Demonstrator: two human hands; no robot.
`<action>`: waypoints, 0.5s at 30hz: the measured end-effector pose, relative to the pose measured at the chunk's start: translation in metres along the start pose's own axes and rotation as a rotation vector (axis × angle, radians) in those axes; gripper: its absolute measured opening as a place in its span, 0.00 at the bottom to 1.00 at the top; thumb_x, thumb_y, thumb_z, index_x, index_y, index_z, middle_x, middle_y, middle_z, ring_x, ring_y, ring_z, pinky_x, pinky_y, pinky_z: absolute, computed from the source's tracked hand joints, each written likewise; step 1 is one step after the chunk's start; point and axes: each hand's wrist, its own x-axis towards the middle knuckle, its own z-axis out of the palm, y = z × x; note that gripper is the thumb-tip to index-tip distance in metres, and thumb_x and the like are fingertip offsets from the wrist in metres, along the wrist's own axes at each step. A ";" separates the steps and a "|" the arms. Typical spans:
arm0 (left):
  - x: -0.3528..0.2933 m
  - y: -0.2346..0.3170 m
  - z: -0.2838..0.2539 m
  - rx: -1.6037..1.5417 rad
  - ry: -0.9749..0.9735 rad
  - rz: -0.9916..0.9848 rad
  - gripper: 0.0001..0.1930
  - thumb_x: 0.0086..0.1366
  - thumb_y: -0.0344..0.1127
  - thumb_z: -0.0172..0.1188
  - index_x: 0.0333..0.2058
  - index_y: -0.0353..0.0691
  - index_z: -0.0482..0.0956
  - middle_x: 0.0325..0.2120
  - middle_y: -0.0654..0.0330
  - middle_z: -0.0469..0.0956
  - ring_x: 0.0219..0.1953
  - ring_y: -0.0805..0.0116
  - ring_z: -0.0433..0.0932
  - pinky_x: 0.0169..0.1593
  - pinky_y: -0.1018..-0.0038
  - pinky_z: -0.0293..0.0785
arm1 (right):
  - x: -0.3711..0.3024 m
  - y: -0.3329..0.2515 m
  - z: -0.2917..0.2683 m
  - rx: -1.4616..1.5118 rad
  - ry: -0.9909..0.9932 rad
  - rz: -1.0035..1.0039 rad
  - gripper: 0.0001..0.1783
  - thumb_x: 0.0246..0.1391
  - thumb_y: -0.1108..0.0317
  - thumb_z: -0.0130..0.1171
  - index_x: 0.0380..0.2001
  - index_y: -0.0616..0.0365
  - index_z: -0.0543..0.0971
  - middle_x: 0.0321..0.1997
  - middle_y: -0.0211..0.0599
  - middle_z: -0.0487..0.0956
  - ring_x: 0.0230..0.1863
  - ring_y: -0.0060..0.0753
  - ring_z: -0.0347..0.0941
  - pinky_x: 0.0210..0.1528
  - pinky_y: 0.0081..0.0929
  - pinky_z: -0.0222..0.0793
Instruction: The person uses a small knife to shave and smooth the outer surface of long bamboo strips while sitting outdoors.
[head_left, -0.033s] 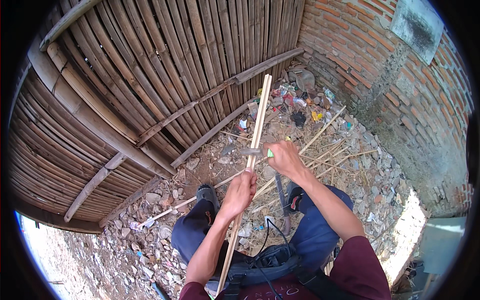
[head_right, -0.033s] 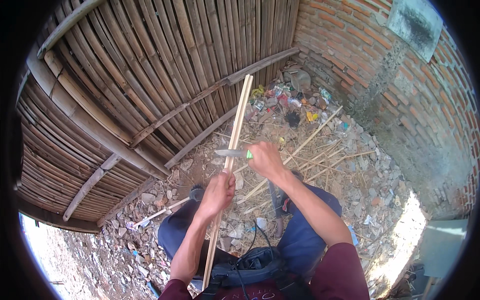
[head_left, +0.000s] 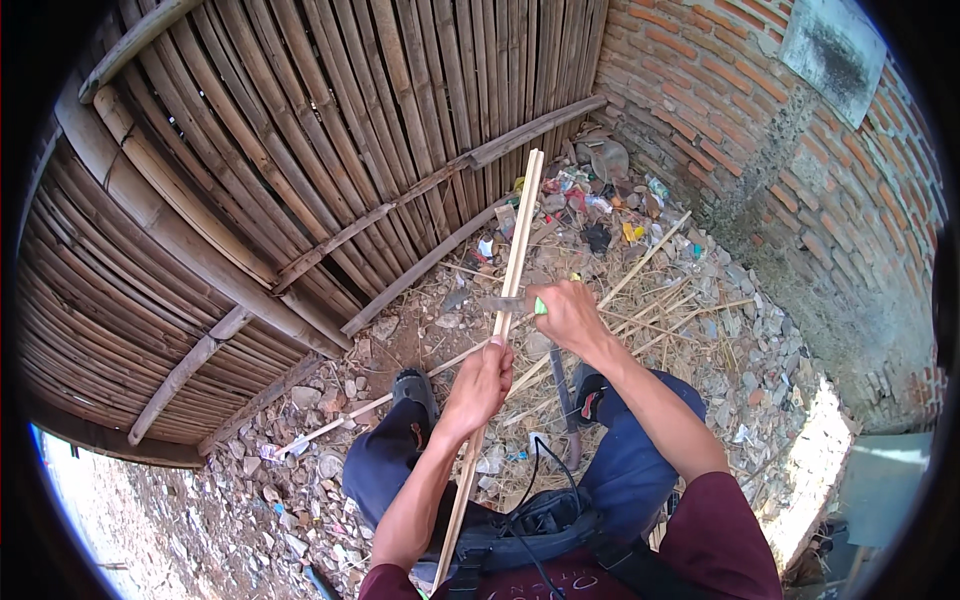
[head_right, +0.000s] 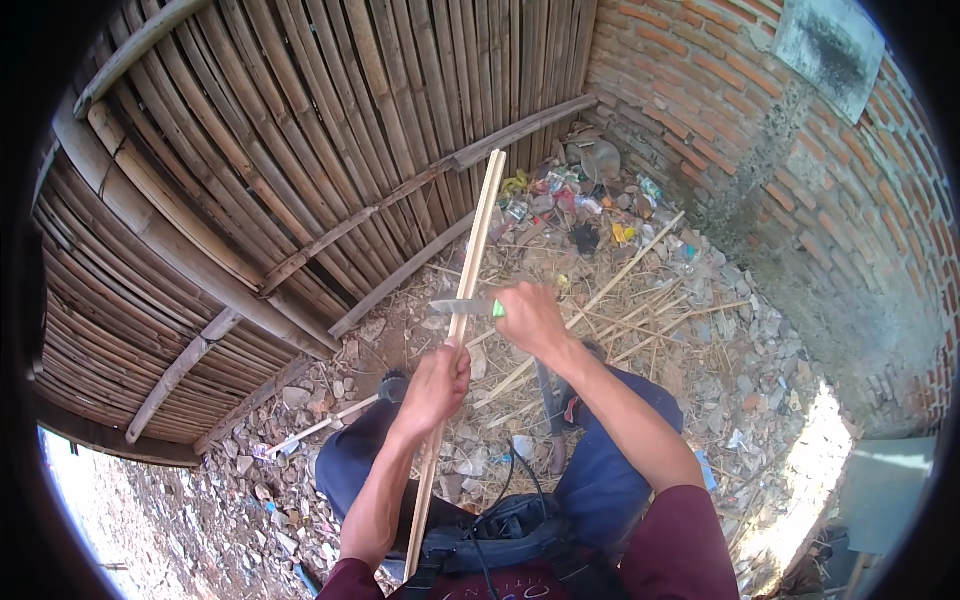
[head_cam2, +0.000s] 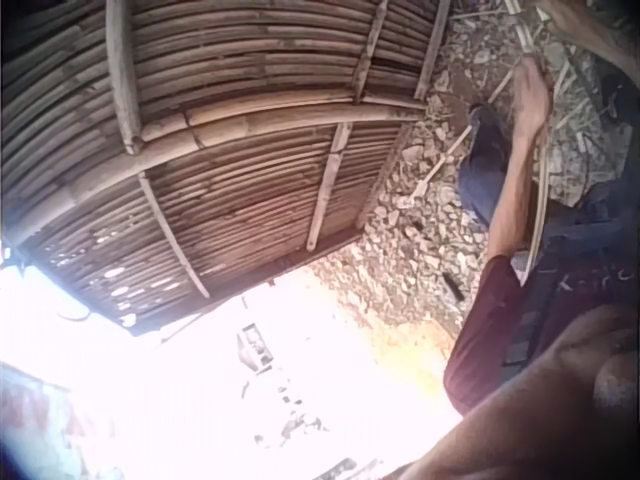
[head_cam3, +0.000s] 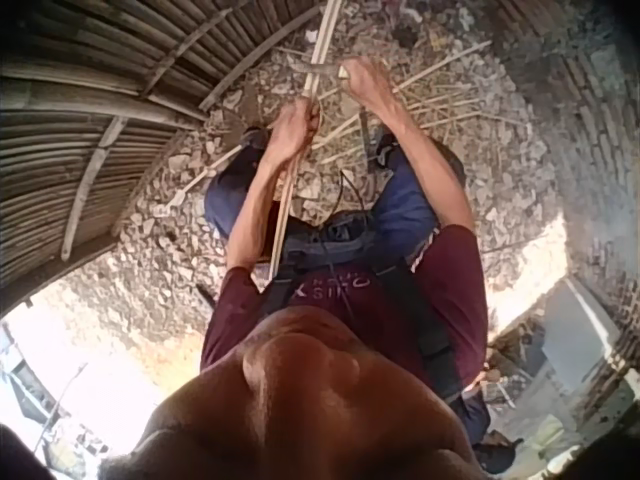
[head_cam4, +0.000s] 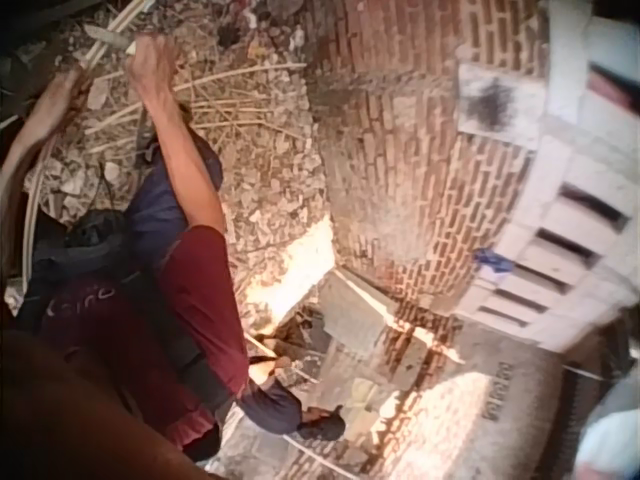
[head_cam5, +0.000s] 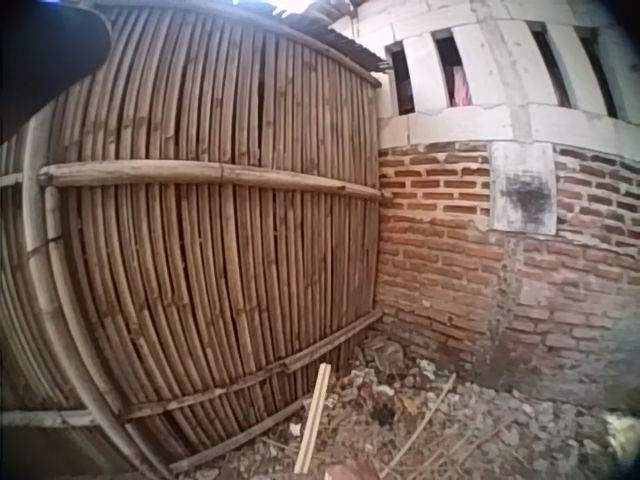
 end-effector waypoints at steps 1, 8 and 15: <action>-0.001 0.002 0.001 -0.001 -0.003 -0.008 0.29 0.86 0.56 0.33 0.31 0.40 0.67 0.18 0.67 0.65 0.19 0.74 0.62 0.26 0.69 0.62 | 0.002 0.001 0.000 0.033 0.012 0.005 0.13 0.41 0.75 0.60 0.32 0.55 0.88 0.24 0.51 0.84 0.28 0.60 0.83 0.35 0.52 0.77; 0.000 0.000 -0.002 0.037 -0.032 0.000 0.30 0.86 0.56 0.33 0.31 0.39 0.69 0.18 0.66 0.66 0.22 0.72 0.65 0.30 0.69 0.65 | 0.012 0.017 0.002 -0.038 0.011 0.035 0.14 0.45 0.75 0.63 0.35 0.54 0.92 0.23 0.49 0.85 0.22 0.49 0.84 0.29 0.45 0.79; -0.003 -0.005 -0.002 0.121 -0.049 0.050 0.30 0.87 0.55 0.34 0.30 0.38 0.69 0.19 0.65 0.66 0.23 0.72 0.65 0.31 0.68 0.65 | 0.029 0.051 0.003 -0.054 0.093 0.110 0.16 0.44 0.76 0.60 0.35 0.52 0.92 0.20 0.50 0.84 0.19 0.44 0.82 0.25 0.41 0.77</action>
